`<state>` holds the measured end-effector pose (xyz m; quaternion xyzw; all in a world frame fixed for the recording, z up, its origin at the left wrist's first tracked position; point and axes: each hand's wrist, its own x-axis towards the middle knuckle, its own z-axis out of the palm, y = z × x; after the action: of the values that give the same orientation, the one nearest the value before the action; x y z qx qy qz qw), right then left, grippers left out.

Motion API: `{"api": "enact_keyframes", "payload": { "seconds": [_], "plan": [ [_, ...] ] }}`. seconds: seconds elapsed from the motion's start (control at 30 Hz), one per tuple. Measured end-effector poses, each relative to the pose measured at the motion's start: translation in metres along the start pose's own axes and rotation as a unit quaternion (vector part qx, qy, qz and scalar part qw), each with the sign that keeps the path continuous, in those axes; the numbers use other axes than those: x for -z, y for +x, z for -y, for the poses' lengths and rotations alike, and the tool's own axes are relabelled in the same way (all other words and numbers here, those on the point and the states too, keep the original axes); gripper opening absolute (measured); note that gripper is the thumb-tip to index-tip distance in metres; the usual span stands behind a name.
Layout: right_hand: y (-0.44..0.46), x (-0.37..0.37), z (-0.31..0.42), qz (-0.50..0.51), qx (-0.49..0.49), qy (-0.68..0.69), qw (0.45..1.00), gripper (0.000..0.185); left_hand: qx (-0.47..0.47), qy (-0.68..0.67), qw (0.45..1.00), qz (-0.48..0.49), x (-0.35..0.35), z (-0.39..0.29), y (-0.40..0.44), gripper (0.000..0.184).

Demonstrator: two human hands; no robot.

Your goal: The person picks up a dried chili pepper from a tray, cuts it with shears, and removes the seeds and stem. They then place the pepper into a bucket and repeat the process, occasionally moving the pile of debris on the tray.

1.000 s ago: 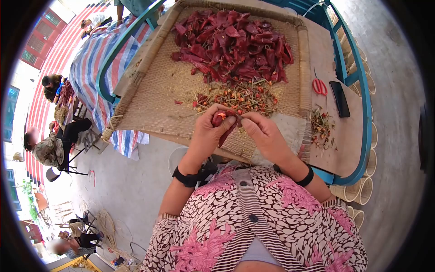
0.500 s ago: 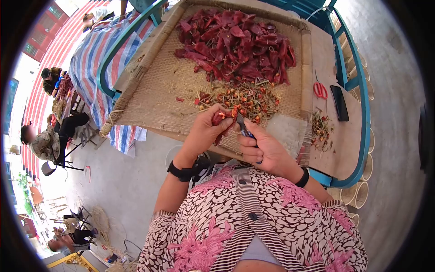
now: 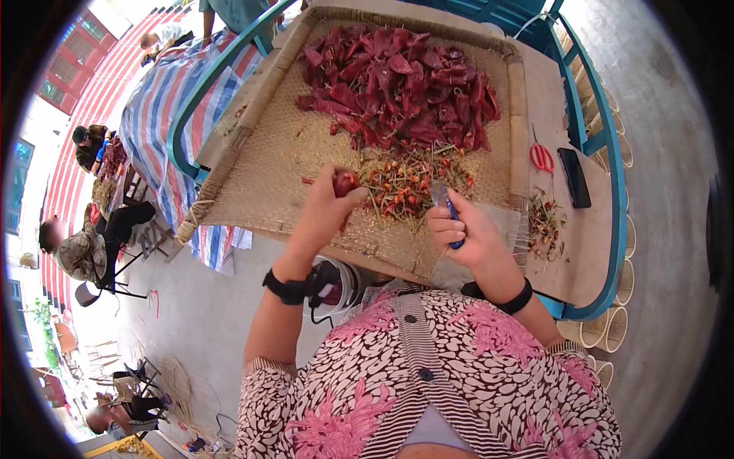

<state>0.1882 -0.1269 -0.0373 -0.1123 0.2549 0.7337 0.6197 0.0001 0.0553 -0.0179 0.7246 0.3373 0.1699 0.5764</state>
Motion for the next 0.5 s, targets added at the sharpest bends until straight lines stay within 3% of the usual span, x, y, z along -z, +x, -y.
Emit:
{"api": "enact_keyframes", "payload": {
  "seconds": [0.03,0.07,0.17,0.23,0.27,0.37,0.5],
  "plan": [
    [0.0,-0.002,-0.002,-0.02,-0.002,0.026,0.999,0.043,-0.018,0.079,0.997,-0.014,0.005,-0.003,0.009,0.03],
    [0.0,-0.002,-0.004,-0.01,-0.011,0.019,1.0,0.042,-0.064,0.065,0.995,-0.028,0.007,-0.002,0.022,0.042],
    [0.0,-0.001,-0.009,-0.013,-0.016,-0.019,1.0,0.039,-0.086,0.154,0.982,-0.063,0.004,-0.017,0.049,0.04],
    [0.001,0.001,-0.01,-0.062,0.015,-0.066,0.996,0.038,-0.08,0.277,0.956,-0.047,-0.003,-0.011,0.078,0.04],
    [0.0,0.0,-0.012,-0.037,0.028,-0.066,0.997,0.037,-0.078,0.336,0.938,-0.038,-0.007,-0.005,0.091,0.041],
    [-0.006,-0.003,-0.016,0.019,0.048,-0.078,0.996,0.038,-0.139,0.298,0.943,-0.054,-0.023,0.004,0.116,0.037],
    [-0.011,-0.004,-0.02,0.033,0.043,-0.097,0.994,0.037,-0.272,0.387,0.88,-0.051,-0.034,0.005,0.146,0.028]
  ]
}}
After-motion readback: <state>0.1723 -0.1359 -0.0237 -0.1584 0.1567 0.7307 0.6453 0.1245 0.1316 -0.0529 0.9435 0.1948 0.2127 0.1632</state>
